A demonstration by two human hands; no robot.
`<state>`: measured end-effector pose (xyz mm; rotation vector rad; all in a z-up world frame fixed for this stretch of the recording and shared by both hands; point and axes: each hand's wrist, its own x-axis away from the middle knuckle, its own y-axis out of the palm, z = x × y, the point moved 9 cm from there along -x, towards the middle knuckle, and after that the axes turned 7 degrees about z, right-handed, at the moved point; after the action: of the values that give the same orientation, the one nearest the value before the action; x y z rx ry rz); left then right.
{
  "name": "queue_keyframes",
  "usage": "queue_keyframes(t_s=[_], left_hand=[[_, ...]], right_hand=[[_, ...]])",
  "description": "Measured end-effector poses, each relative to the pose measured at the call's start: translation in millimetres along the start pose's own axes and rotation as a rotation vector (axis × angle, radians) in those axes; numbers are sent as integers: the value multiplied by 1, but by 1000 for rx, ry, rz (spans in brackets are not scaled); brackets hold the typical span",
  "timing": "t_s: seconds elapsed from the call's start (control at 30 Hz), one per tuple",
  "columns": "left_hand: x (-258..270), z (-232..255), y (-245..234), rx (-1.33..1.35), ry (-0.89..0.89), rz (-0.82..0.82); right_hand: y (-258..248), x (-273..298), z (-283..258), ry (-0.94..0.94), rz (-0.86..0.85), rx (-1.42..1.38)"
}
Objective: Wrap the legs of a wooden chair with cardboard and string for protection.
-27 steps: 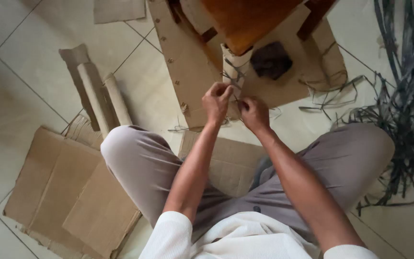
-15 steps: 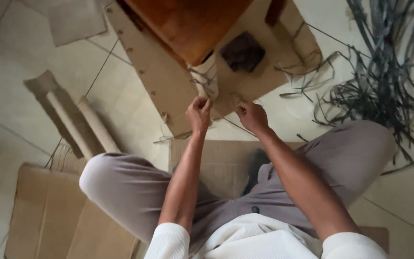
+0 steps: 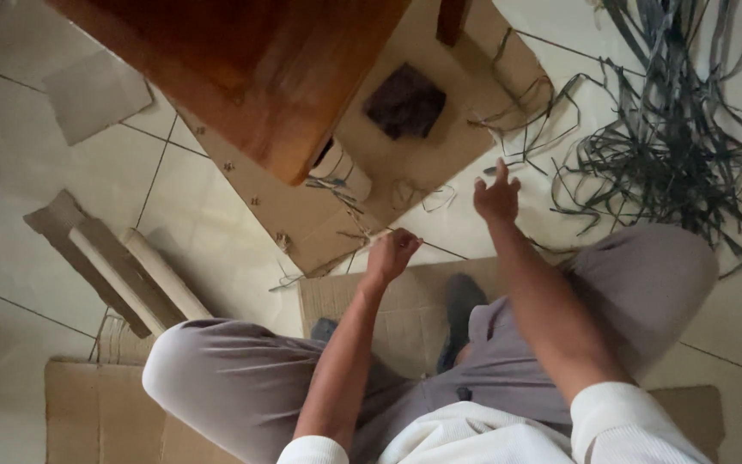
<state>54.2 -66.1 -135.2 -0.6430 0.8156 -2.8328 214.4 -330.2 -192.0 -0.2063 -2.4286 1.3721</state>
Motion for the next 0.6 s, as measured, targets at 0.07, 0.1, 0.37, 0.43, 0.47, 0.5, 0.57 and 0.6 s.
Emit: queue_keyframes(t_s=[0.07,0.1,0.37,0.43,0.47,0.5,0.57,0.6], left_hand=[[-2,-13,12,-18,82,14],[-3,-16,17,-33,165,29],[-1,-7,5,-7,100,26],[-2,-6,4,-6,101,17],[-2,-5,1,3,83,27],[-2,-4,-3,13,65,38],[-3,-4,-11,75,86,98],[-3,-3,-18,132,109,148]], right_hand=[[9,-10,10,-24,3,47],[14,-15,12,-52,7,94],[107,-61,68,-655,110,732],[94,-48,56,-660,223,647],[93,-35,46,-635,118,700],[92,-22,38,-607,14,752],[109,-9,34,-588,137,502],[110,-1,34,-549,250,249]])
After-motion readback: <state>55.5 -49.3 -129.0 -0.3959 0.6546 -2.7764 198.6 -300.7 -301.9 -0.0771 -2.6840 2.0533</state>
